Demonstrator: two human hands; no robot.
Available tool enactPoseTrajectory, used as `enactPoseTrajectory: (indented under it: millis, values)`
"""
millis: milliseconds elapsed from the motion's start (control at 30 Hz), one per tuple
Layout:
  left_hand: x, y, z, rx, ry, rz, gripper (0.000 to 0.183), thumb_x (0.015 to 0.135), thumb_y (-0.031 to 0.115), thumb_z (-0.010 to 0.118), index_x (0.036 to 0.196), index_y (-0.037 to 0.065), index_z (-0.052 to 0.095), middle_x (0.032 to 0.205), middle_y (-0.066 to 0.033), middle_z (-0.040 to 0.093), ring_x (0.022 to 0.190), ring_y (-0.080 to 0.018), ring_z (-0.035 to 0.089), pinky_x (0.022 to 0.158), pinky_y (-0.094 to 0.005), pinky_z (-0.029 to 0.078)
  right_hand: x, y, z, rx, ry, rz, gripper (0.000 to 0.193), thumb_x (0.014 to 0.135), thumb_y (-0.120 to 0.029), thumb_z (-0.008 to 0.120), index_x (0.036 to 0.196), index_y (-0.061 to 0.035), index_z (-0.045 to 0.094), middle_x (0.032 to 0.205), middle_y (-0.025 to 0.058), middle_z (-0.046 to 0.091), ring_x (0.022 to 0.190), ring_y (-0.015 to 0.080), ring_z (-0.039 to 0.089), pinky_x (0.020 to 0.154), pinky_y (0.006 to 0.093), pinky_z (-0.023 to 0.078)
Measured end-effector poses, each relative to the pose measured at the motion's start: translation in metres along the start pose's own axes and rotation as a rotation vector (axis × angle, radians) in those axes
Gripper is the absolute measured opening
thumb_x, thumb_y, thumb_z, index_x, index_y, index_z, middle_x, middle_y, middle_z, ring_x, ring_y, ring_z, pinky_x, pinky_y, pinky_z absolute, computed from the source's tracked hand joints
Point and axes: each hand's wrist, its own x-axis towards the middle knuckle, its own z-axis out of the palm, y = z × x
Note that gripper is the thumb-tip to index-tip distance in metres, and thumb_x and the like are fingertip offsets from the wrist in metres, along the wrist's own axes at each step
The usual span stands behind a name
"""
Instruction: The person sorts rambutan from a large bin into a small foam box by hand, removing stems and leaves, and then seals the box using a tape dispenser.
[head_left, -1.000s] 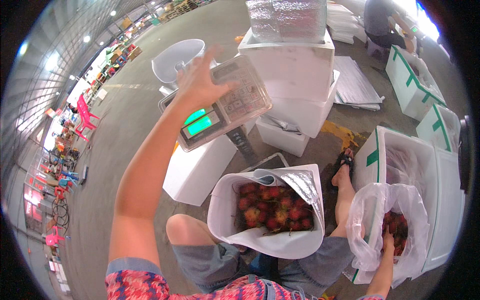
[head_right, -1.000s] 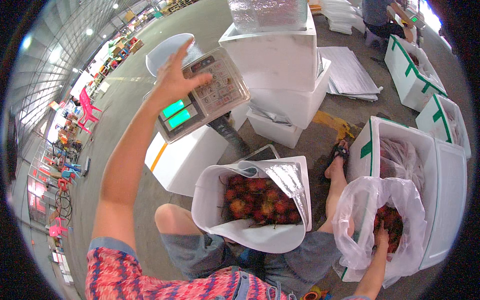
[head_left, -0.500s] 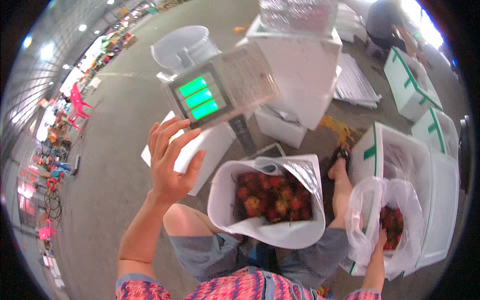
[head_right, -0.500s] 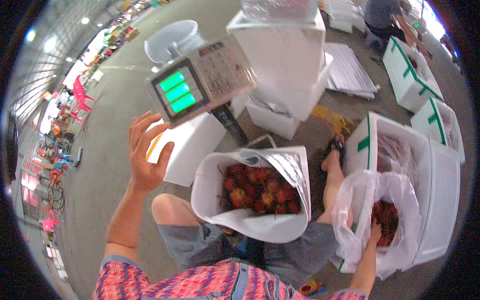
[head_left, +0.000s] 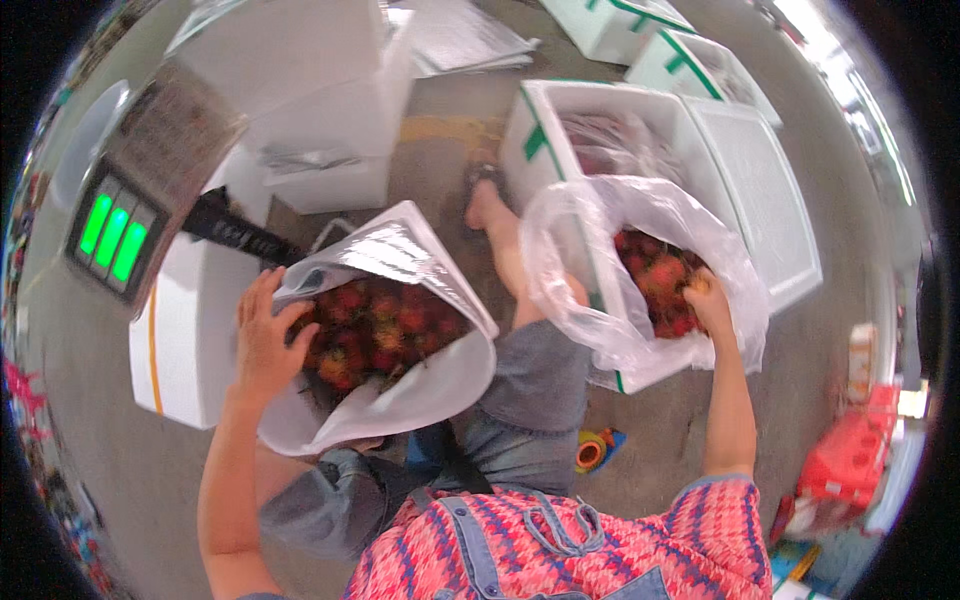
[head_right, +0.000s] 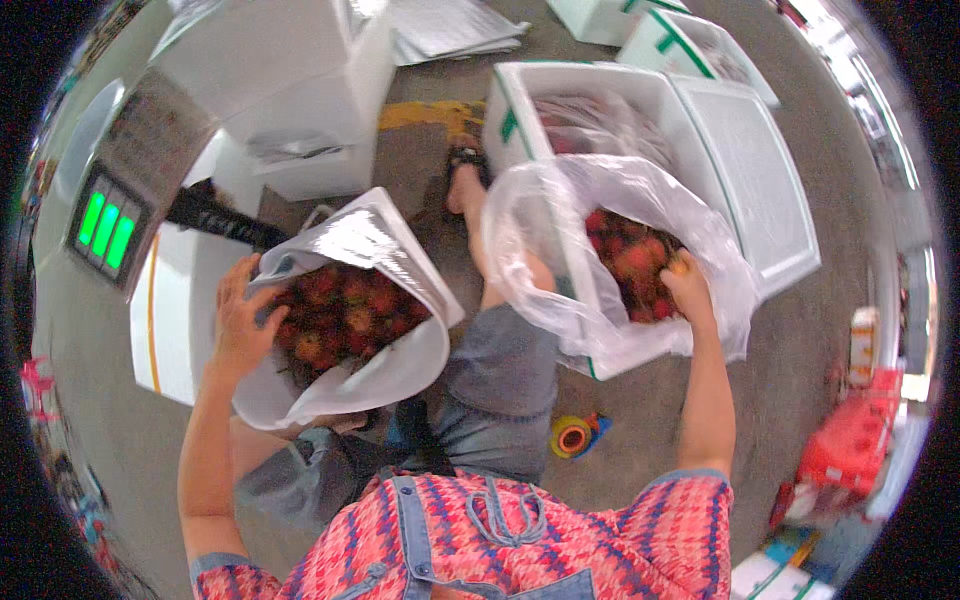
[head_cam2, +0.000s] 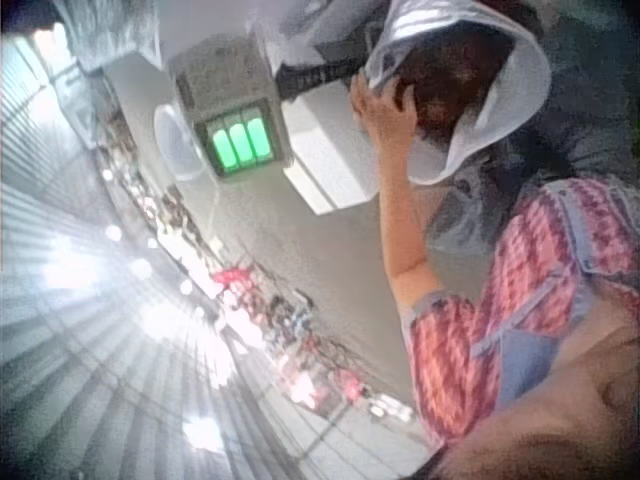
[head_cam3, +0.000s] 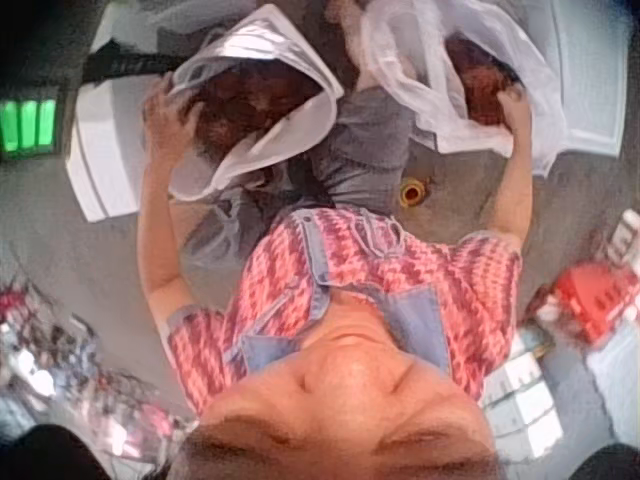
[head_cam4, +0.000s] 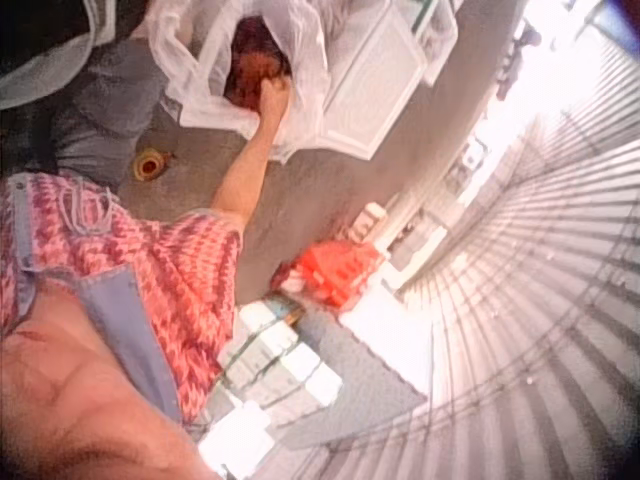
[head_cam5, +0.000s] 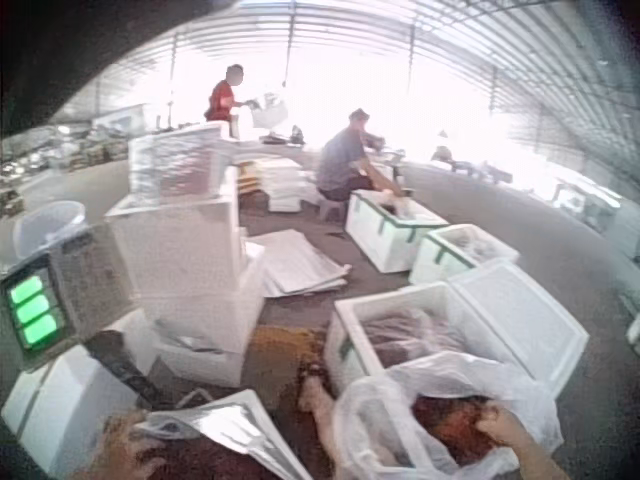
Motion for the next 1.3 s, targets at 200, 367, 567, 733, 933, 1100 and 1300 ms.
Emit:
enactPoseTrajectory:
  millis: [200,367,567,733,933,1100,1300]
  values:
    - [0.020,0.000,0.010,-0.057,-0.083,-0.044,0.031,0.082,0.019,0.071,0.110,0.007,0.069,0.144,-0.0164,0.041,0.133,-0.0372,0.036,0.111,-0.0468,0.028,-0.009,-0.083,-0.097,0.295,-0.090,0.117,0.027,0.073,-0.011,0.066,0.096,0.0023,0.063,0.080,-0.0006,0.059,0.069,0.0097,0.054,0.064,0.0258,0.046]
    - [0.012,-0.001,0.012,-0.076,-0.054,-0.043,0.031,0.082,0.018,0.071,0.110,0.007,0.068,0.144,-0.0160,0.041,0.133,-0.0373,0.036,0.111,-0.0474,0.028,-0.026,-0.142,-0.149,0.412,-0.168,-0.015,0.016,0.073,-0.007,0.067,0.087,-0.0013,0.060,0.078,0.0008,0.058,0.070,0.0101,0.055,0.067,0.0253,0.045]
    - [-0.004,-0.002,0.006,-0.048,0.056,0.046,0.029,0.083,0.017,0.069,0.111,0.008,0.067,0.138,-0.0153,0.047,0.129,-0.0349,0.041,0.109,-0.0477,0.029,-0.070,-0.240,-0.172,0.627,-0.243,-0.239,0.022,0.071,-0.002,0.066,0.092,-0.0002,0.058,0.081,0.0039,0.056,0.078,0.0140,0.057,0.074,0.0260,0.046]
    - [0.001,-0.033,0.007,0.075,-0.102,-0.014,0.048,0.080,0.004,0.063,0.126,0.018,0.061,0.107,-0.0068,0.059,0.110,-0.0285,0.055,0.097,-0.0462,0.040,-0.101,-0.325,-0.146,0.803,-0.321,-0.507,0.039,0.064,-0.004,0.069,0.100,0.0027,0.057,0.082,0.0069,0.057,0.079,0.0163,0.060,0.073,0.0271,0.048]
    - [0.012,-0.083,0.011,0.037,-0.242,-0.196,0.067,0.075,-0.003,0.056,0.132,0.033,0.055,0.104,-0.0087,0.059,0.102,-0.0310,0.061,0.083,-0.0442,0.050,-0.101,-0.429,-0.055,1.027,-0.952,-0.862,0.036,0.067,-0.002,0.072,0.100,0.0008,0.057,0.090,0.0076,0.061,0.082,0.0136,0.061,0.072,0.0261,0.050]
    - [-0.003,-0.105,-0.002,-0.112,-0.205,-0.098,0.062,0.078,0.002,0.054,0.132,0.031,0.055,0.114,-0.0104,0.060,0.107,-0.0323,0.059,0.088,-0.0430,0.050,-0.143,-0.462,0.075,0.716,-0.781,-1.231,0.032,0.068,-0.012,0.075,0.096,-0.0011,0.064,0.096,0.0090,0.061,0.091,0.0222,0.061,0.083,0.0335,0.047]
    - [-0.022,-0.087,-0.015,-0.106,-0.038,-0.009,0.044,0.082,0.009,0.065,0.126,0.017,0.061,0.116,-0.0126,0.057,0.111,-0.0341,0.055,0.096,-0.0429,0.046,-0.164,-0.398,0.216,-0.229,-0.540,-1.365,0.052,0.076,-0.015,0.069,0.126,-0.0136,0.057,0.130,0.0163,0.052,0.125,0.0350,0.046,0.106,0.0422,0.037]
